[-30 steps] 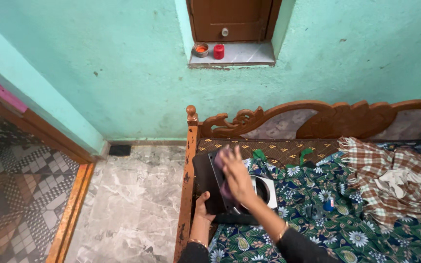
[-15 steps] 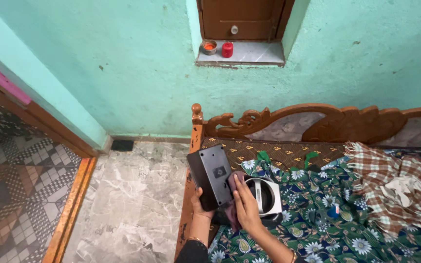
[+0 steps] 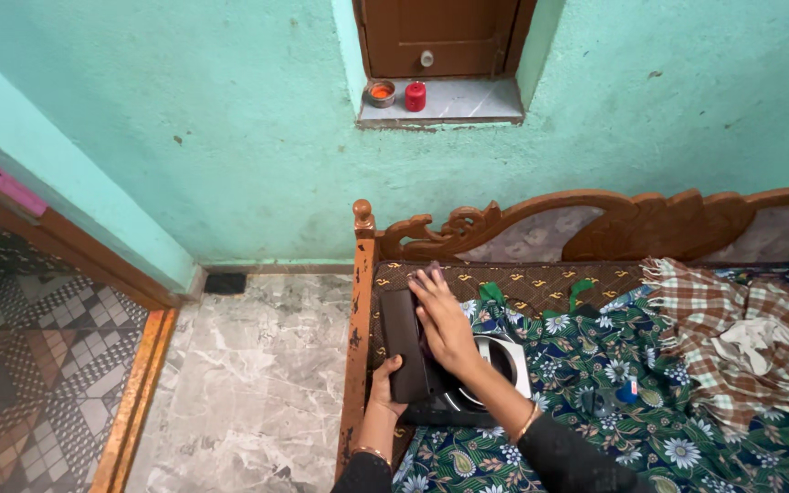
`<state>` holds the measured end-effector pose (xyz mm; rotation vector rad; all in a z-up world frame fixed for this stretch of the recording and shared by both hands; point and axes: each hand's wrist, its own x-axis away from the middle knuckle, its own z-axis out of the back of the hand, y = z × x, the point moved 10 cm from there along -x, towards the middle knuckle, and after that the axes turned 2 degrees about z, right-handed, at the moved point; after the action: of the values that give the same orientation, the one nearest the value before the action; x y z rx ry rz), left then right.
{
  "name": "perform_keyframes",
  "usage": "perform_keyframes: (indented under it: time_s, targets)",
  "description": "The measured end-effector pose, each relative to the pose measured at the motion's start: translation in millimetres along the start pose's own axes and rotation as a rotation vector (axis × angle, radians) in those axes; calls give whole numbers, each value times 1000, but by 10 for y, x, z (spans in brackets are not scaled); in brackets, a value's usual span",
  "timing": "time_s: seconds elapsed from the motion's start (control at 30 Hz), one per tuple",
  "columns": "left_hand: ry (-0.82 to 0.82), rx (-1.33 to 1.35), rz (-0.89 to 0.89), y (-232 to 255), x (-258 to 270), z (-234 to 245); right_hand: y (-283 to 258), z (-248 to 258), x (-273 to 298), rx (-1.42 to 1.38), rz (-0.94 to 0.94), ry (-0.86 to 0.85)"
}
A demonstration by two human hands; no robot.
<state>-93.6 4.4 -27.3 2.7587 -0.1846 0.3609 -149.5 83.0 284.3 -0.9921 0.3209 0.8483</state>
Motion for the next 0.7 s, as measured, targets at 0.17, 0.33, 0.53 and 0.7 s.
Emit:
perform_keyframes:
  time_s: [0.17,0.33,0.53,0.7]
  targets:
    - [82,50,-70,123,126,-101,-374,-107,518,-93,22,-57]
    - [318,-304,-173,405,211,-487,-81,-46,780,-55,-190,32]
    - [336,-265,-318,532,177,-900,879,-231,949,-865,-559,88]
    - [490,-478,-211,711,143,-705,1349,-380,1410,-1445,-741,8]
